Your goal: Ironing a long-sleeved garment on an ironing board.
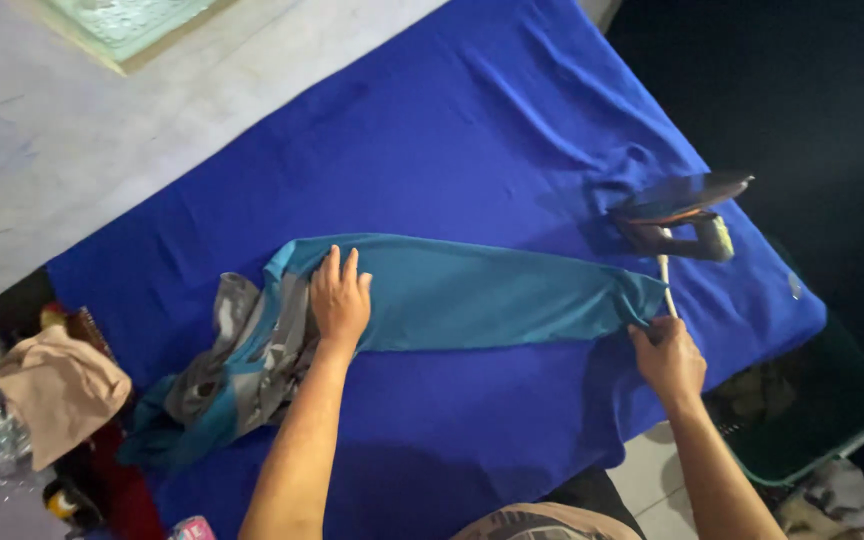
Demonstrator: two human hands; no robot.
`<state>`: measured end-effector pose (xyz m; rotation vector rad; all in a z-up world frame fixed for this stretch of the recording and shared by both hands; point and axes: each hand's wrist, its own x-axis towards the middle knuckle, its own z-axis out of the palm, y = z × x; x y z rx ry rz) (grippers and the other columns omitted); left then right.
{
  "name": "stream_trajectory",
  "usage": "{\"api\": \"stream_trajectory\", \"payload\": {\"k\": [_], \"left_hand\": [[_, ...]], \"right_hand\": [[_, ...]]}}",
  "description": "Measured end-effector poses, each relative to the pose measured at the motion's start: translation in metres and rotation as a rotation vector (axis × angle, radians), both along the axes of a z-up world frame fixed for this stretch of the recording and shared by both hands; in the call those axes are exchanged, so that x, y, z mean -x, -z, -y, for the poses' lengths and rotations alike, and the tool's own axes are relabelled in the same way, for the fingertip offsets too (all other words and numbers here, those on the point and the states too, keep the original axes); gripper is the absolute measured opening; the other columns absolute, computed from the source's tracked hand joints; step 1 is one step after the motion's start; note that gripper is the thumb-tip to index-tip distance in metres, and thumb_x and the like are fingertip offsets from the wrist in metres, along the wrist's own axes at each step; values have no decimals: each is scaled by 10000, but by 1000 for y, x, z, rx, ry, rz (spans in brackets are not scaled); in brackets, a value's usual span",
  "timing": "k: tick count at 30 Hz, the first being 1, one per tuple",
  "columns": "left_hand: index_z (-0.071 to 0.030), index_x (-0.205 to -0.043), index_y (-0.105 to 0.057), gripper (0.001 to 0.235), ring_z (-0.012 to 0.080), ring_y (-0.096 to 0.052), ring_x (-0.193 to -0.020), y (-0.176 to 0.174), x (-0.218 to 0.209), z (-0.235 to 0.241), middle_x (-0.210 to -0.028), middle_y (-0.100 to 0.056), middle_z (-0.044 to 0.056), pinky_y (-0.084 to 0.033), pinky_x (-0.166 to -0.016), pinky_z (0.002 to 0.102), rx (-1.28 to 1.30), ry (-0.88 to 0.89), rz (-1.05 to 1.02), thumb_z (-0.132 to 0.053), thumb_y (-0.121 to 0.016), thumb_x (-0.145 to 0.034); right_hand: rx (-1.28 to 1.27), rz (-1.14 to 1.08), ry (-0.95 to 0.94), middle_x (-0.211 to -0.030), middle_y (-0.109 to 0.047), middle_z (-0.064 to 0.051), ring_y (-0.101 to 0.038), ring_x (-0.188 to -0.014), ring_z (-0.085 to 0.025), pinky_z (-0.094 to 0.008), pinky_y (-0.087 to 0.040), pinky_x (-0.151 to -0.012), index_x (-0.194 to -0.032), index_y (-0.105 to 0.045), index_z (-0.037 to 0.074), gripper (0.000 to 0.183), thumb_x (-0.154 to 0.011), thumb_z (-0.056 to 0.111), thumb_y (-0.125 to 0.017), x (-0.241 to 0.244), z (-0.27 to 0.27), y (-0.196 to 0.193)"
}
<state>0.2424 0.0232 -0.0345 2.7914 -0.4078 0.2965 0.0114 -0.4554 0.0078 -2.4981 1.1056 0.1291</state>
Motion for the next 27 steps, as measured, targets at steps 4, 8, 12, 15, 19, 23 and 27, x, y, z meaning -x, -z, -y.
{"api": "stream_trajectory", "payload": {"k": [4,8,12,15,19,23,27], "left_hand": [[-134,-1454,-600,446,384,-526,-1357,-26,-20,-32,-1497,-561,160,-417,-1105,556,1,-121,104,-223,-653,-1020],[-129,-1364,-642,450,398,-575,-1208,-26,-48,-60,-1319,-622,166,-442,-971,561,-35,-363,155,-278,-713,-946],[-136,-1246,-696,431,420,-616,-1070,-26,-58,-84,-1133,-674,168,-473,-877,570,-3,-463,6,-396,-754,-907],[-141,-1147,-731,435,417,-639,-1018,-24,-52,-96,-1050,-692,177,-500,-862,552,30,-444,-41,-446,-781,-841],[-127,-1098,-737,418,423,-647,-987,-27,-50,-98,-1012,-698,191,-513,-843,542,74,-460,-56,-442,-790,-828],[-100,-1091,-722,341,440,-649,-960,-23,-55,-97,-999,-697,202,-516,-821,544,168,-455,-77,-345,-769,-858],[-96,-1061,-669,246,419,-673,-956,19,-76,-105,-1001,-702,167,-531,-814,530,261,-416,-106,-296,-724,-929]], "right_hand": [[40,28,-31,-1138,-724,-180,-678,-1103,-396,-500,-526,-931,-1175,-657,81,454,-896,422,-764,4,-3,0],[285,237,-149,-1123,-657,-205,-625,-1080,-422,-517,-497,-922,-1188,-650,17,475,-863,333,-792,-14,-35,-28],[251,507,-516,-1030,-677,-165,-626,-988,-394,-518,-478,-853,-1075,-682,30,346,-830,248,-793,-67,-107,-35],[-4,518,-754,-940,-677,-110,-639,-930,-352,-488,-503,-821,-995,-713,110,189,-865,238,-763,-137,-190,-28],[-119,578,-969,-961,-685,-87,-627,-911,-346,-478,-498,-813,-1026,-720,105,173,-897,220,-730,-237,-287,-25],[-105,642,-1049,-1006,-679,-79,-625,-947,-332,-472,-490,-808,-1082,-729,122,222,-896,242,-715,-303,-352,-8],[-25,433,-1075,-964,-675,-68,-638,-970,-318,-499,-485,-812,-944,-700,161,207,-784,287,-733,-334,-370,21]]}}
